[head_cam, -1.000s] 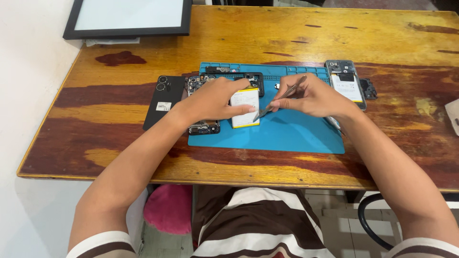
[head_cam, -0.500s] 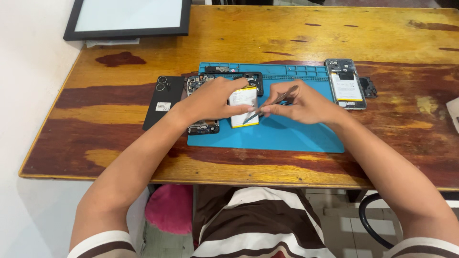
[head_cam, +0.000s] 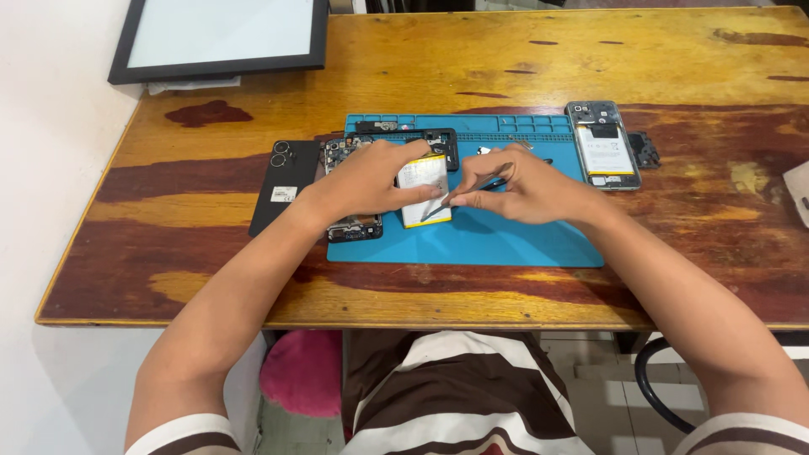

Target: The person removes the back cover of a smartphone, disconnects internal connectors, and removes the old battery. They then prepare a new battery by peeling off protective films and applying adhesive tape, and place the new battery into the phone chassis.

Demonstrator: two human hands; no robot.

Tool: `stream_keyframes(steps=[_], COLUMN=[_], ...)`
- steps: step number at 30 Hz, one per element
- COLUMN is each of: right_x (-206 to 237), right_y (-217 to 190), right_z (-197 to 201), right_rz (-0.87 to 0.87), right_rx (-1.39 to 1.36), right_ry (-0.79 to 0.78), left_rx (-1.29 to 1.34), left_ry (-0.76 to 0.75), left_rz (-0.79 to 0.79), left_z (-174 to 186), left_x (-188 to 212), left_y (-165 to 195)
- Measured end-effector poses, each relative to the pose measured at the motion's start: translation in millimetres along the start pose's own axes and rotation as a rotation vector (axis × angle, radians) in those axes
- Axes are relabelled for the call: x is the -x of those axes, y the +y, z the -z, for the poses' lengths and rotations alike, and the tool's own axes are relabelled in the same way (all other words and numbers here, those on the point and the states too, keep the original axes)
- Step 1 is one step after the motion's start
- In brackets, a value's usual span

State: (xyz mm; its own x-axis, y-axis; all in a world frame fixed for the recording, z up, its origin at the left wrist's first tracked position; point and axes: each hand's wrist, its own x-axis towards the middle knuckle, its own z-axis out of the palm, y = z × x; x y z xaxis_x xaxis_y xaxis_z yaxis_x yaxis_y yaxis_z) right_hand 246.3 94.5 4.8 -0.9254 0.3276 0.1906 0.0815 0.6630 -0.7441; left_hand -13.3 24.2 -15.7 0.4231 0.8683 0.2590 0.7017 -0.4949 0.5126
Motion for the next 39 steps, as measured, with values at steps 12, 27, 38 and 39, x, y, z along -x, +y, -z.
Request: stream_keyframes(steps=[12, 27, 38, 39], right_x=[-1.9, -3.0, 2.5, 2.6], right_y=[-2.3, -1.5, 4.8, 5.6], right_z=[-1.7, -1.1, 3.8, 5.5], right_rz=[0.011, -0.036, -0.070, -0.089], right_rx=[-0.072, -0.108, -0.156, -0.173], right_ry=[0.006, 0.021, 0.085, 0.071], left_rx=[0.018, -0.030, -0.004, 0.002], left_ry=[-0.015, 0.034, 0.029, 0.030], left_rz=[0.014, -0.050, -0.017, -0.018], left_z=[1.1, 0.7, 3.4, 2.7], left_x=[0.2, 0.4, 1.4, 2.4], left_y=[0.6, 1.5, 4.9, 5.0])
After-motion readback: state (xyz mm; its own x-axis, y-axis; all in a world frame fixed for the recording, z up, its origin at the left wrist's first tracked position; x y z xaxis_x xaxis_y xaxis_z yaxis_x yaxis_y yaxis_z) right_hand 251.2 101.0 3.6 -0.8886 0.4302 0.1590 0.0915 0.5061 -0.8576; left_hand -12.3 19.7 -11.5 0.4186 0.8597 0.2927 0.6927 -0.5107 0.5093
